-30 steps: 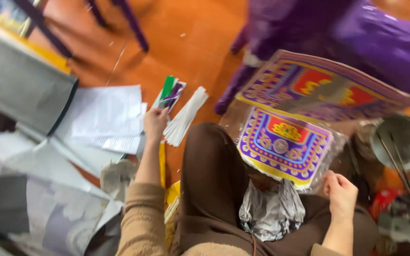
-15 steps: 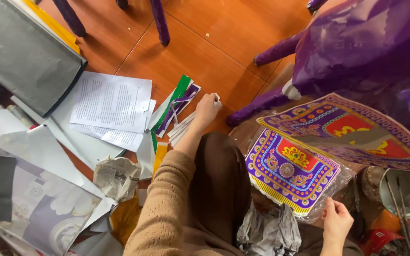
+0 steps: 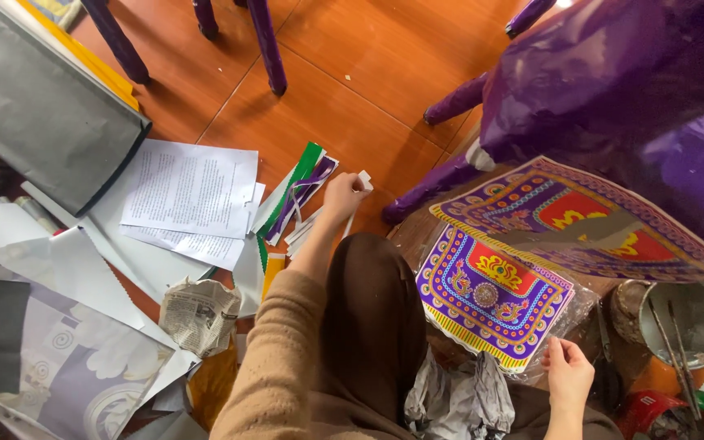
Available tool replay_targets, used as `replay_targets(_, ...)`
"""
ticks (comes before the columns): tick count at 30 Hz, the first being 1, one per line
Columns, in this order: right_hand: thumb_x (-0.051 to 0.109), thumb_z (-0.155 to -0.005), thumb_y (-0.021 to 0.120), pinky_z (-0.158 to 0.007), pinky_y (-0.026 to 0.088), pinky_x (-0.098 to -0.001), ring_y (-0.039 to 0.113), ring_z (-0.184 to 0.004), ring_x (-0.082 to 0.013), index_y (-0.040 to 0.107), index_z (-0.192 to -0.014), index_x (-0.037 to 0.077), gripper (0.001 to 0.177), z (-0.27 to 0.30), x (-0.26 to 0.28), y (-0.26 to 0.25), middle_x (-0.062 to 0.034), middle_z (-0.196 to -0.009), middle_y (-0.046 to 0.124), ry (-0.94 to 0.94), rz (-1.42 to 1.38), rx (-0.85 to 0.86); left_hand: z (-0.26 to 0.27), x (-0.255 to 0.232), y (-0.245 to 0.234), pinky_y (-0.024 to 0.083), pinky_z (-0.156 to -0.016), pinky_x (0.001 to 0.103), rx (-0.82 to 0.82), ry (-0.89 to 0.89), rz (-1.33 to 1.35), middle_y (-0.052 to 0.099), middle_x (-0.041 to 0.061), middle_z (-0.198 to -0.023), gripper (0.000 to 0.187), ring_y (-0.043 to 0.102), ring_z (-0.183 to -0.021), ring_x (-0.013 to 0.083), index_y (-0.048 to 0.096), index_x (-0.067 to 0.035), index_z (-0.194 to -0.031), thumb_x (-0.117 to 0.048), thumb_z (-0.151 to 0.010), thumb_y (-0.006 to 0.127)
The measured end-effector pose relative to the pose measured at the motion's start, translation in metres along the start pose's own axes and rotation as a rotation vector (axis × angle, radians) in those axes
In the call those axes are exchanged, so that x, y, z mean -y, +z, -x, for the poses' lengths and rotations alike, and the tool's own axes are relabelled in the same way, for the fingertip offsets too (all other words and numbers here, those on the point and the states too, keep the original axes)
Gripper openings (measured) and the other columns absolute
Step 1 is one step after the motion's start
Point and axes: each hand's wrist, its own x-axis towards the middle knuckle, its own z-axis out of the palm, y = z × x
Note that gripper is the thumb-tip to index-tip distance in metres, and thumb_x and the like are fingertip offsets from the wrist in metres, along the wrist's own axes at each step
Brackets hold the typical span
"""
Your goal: Decorating paper-mache horse models with colorful paper patterns and cutouts
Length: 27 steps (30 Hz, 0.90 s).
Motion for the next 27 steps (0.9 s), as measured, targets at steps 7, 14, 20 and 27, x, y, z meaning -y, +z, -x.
replay_targets(7, 0.015, -0.101, 0.061, -0.062, 0.048, -0.0337, 0.056, -0.069, -0.0193, 0.069, -0.100, -0.003, 0.019, 0.017, 0.011, -0.013, -0.0132, -0.081, 0.065, -0.017, 0.016, 0.077, 0.064, -0.030, -0.116, 0.051, -0.087, 0.031, 0.203, -0.040, 0.762, 0.067, 0.003, -0.075, 0.020, 0.067, -0.086, 0.0154, 0.061, -0.011, -0.070, -0.005, -0.077, 0.079)
replay_targets(14, 0.013, -0.099, 0.061, -0.061, 0.047, -0.0347, 0.056, -0.067, -0.0204, 0.070, -0.102, -0.003, 0.019, 0.026, 0.008, -0.028, -0.0137, -0.082, 0.066, -0.025, -0.030, 0.108, 0.083, -0.070, -0.177, 0.049, -0.063, 0.022, 0.199, 0.112, 0.678, 0.065, 0.002, -0.076, 0.016, 0.059, -0.070, 0.0077, 0.070, -0.007, -0.099, -0.003, -0.084, 0.069)
replay_targets(20, 0.015, -0.090, 0.067, -0.059, 0.048, -0.0323, 0.060, -0.060, -0.0178, 0.076, -0.099, 0.001, 0.019, -0.004, -0.040, -0.024, -0.0126, -0.072, 0.071, -0.164, 0.010, 0.091, 0.137, -0.206, -0.241, 0.050, -0.068, 0.018, 0.034, 0.389, 0.657, 0.068, -0.001, -0.079, 0.005, 0.059, -0.073, 0.0049, 0.071, -0.006, -0.088, -0.004, -0.091, 0.068)
replay_targets(27, 0.025, -0.088, 0.065, -0.068, 0.051, -0.0306, 0.072, -0.065, -0.0178, 0.077, -0.095, 0.007, 0.023, 0.000, -0.035, -0.032, -0.0101, -0.075, 0.077, -0.136, 0.142, 0.124, 0.171, -0.341, -0.289, 0.051, -0.066, 0.022, -0.381, 0.930, 0.267, 0.074, 0.002, -0.084, 0.009, 0.065, -0.074, 0.0074, 0.073, -0.007, -0.091, -0.001, -0.084, 0.071)
